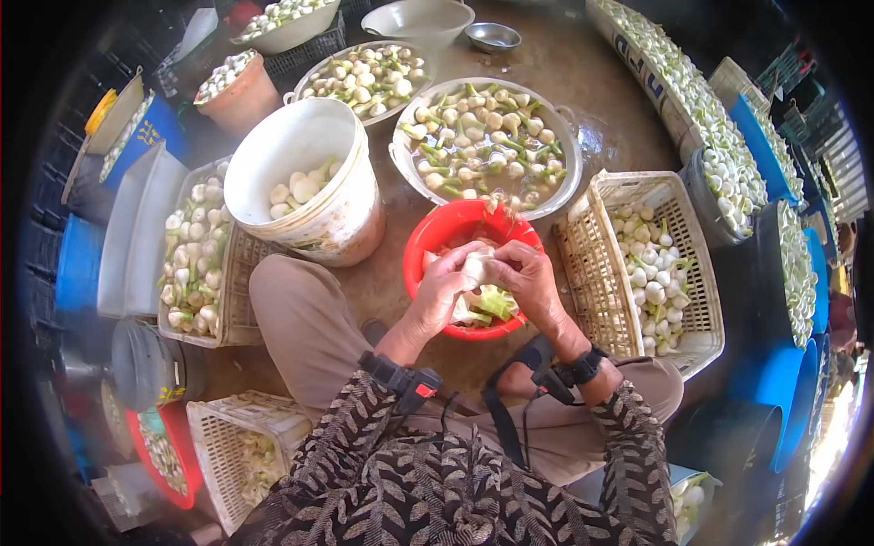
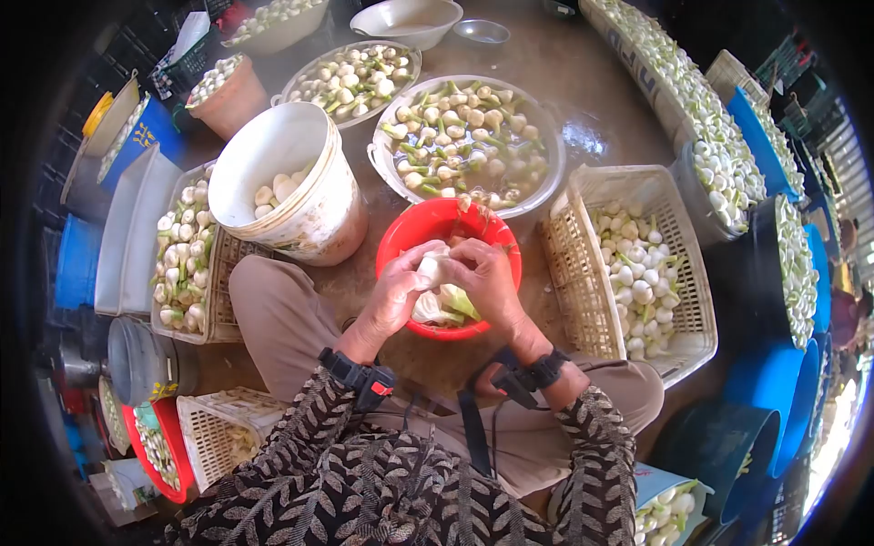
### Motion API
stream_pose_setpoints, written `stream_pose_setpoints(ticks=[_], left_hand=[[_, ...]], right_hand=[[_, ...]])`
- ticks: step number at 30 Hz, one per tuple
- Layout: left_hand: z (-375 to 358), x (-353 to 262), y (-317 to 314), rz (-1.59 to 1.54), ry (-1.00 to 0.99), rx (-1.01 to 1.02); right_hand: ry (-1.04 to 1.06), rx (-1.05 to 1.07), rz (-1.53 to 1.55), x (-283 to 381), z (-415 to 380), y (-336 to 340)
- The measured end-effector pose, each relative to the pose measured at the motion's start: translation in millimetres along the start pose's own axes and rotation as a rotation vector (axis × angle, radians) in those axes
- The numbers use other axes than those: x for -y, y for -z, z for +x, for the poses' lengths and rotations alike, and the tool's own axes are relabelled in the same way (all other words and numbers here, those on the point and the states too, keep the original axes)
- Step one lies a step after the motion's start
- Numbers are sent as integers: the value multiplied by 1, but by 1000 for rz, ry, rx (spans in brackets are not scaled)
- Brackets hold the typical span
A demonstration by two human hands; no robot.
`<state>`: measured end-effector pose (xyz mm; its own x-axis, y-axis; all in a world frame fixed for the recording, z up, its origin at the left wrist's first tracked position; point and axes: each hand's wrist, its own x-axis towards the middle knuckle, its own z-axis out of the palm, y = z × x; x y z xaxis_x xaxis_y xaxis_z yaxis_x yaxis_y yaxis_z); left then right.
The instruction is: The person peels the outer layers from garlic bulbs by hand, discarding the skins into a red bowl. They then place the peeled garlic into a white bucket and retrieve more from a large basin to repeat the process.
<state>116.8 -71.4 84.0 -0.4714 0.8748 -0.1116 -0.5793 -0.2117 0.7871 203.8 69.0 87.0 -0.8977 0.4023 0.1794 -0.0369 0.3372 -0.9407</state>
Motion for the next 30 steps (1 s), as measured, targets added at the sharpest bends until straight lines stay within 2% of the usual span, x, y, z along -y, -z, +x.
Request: stream_pose_setpoints(ticks=[1, 3, 4, 5, 7, 9, 11, 12, 13, 15, 17, 19, 20, 22, 23, 24, 25, 26, 27, 29, 30], left_hand=[[-4, -3, -6, 40, -2, -72], [-5, 0, 0, 35, 17, -54], [-6, 3, 2, 34, 50, -37], [-6, 8, 3, 27, 39, -34], [-3, 14, 2, -224, -130, 62], [-2, 18, 8, -280, -176, 47], [0, 22, 18, -281, -243, -12], [-1, 22, 19, -235, -278, -79], [-1, 21, 22, -245, -284, -74], [-2, 17, 24, -282, -309, 55], [-7, 13, 21, -277, -312, 49], [-11, 5, 22, 788, -330, -262], [-11, 7, 27, 776, -335, -267], [-11, 7, 35, 739, -352, -129], [-14, 9, 39, 728, -352, -134], [-23, -2, 33, 461, -291, -51], [-30, -8, 30, 196, -230, 30], [-28, 0, 35, -13, -250, 72], [-28, -1, 33, -18, -253, 70], [-27, -2, 31, -255, -86, 69], [-23, -1, 33, -187, -25, -3]], right_hand=[[7, 5, -7, 1, -2, -3], [85, -79, -183, 7, -3, -7], [-24, -117, -263, 8, -1, -8], [-15, -112, -274, 3, 2, -7], [-222, -75, -66, -8, 12, -6], [-214, -45, 22, -5, 10, -6], [-403, 107, 58, 9, 6, -7], [-256, 153, -27, 14, -2, -12], [-233, 214, -50, 10, -5, -15], [-219, 95, 58, 12, -7, -19], [-220, 100, 71, 17, -9, -21], [-220, 106, 85, 20, -10, -24], [-222, 87, 73, 17, -12, -26], [-226, 77, 51, 22, -13, -31], [-294, 52, 168, 24, -14, -34], [-363, 25, 288, 26, -15, -38], [-367, 28, 283, 24, -15, -37], [-338, 50, 342, 21, -13, -33], [-308, 72, 401, 23, -11, -31], [-306, 59, 370, 25, -8, -35], [-277, 47, 381, 26, -6, -36]])
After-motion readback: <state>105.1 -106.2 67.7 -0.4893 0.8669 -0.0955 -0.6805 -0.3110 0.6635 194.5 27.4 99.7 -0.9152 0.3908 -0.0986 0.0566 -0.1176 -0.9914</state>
